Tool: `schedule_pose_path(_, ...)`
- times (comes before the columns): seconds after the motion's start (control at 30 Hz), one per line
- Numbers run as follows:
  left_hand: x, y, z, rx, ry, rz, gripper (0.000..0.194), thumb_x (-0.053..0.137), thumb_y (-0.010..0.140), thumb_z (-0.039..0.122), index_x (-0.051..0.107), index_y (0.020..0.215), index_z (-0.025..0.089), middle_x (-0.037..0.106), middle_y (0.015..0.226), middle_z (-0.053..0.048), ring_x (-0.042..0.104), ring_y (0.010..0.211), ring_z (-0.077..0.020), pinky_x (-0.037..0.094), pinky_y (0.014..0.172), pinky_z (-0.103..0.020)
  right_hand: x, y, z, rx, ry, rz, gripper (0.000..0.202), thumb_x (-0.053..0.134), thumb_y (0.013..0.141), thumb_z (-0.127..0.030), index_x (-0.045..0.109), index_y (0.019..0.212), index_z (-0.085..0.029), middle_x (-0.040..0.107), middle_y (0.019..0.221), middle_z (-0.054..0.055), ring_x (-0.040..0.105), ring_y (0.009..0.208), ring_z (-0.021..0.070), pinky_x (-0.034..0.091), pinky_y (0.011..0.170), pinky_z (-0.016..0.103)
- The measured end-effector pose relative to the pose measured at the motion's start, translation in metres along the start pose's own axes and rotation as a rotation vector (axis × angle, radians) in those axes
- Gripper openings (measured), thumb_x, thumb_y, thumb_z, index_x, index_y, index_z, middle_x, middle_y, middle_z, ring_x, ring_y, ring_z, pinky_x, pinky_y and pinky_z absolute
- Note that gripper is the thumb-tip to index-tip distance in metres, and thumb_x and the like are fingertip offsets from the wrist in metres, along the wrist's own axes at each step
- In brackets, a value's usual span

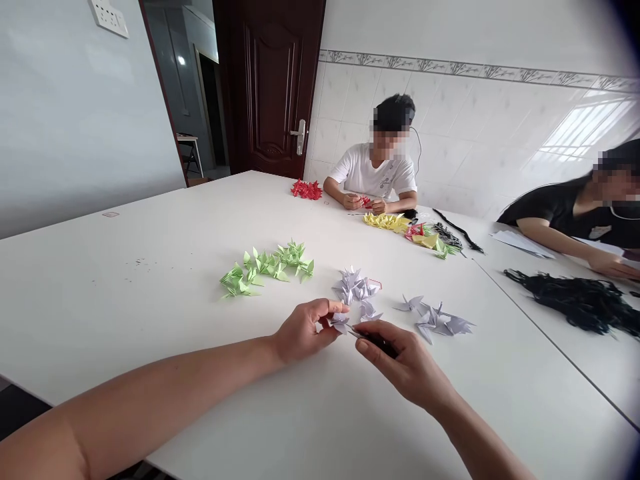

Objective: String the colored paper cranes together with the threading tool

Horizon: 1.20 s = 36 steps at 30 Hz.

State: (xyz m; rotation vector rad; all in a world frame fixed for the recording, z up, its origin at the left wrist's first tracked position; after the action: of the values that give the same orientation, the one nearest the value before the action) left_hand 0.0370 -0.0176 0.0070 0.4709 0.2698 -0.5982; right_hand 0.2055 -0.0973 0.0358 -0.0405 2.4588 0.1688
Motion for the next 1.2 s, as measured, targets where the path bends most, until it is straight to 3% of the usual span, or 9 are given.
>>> schedule_pose_path(0.33, 0.001, 0.0, -0.003, 0.043, 0.034, -0.009, 0.031, 0.054, 0.072, 0.011, 0.06, 0.103, 0.014, 0.065, 0.092, -0.006, 0.06, 0.075, -0.0135, 0.051, 0.069, -0.026, 0.006, 0.004, 0.005, 0.081, -0.077, 0.067, 0.028, 0.052, 0.08, -0.044, 0.068, 0.09, -0.023, 0.063, 0.07, 0.001, 0.052, 0.059, 0.0141, 0.041, 0.053, 0.024)
schedule_pose_path(0.53, 0.0, 0.001, -0.001, 0.087, 0.048, -0.048, 0.023, 0.053, 0.072, 0.01, 0.063, 0.092, 0.016, 0.063, 0.085, -0.003, 0.059, 0.075, -0.0129, 0.05, 0.071, -0.025, 0.008, 0.004, 0.01, 0.041, -0.056, 0.071, 0.026, 0.052, 0.08, -0.042, 0.07, 0.091, -0.025, 0.061, 0.072, 0.001, 0.051, 0.061, 0.0144, 0.04, 0.054, 0.024)
schedule_pose_path(1.2, -0.001, 0.001, -0.002, 0.091, 0.036, -0.079, 0.021, 0.053, 0.074, 0.014, 0.062, 0.092, 0.016, 0.062, 0.088, -0.005, 0.058, 0.075, -0.0127, 0.05, 0.07, -0.025, 0.008, 0.005, 0.007, 0.012, -0.108, 0.098, 0.022, 0.052, 0.081, -0.038, 0.07, 0.083, -0.024, 0.058, 0.063, 0.0, 0.05, 0.057, 0.014, 0.039, 0.052, 0.024)
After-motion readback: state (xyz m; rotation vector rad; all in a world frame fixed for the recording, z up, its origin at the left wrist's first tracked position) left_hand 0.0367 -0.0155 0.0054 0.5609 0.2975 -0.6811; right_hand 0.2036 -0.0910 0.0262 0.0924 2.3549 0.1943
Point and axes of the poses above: each hand's wrist, its own y-axis towards the middle knuckle, its own x-axis out of the palm, z = x × y, the point moved 1 cm from there along y, towards the middle knuckle
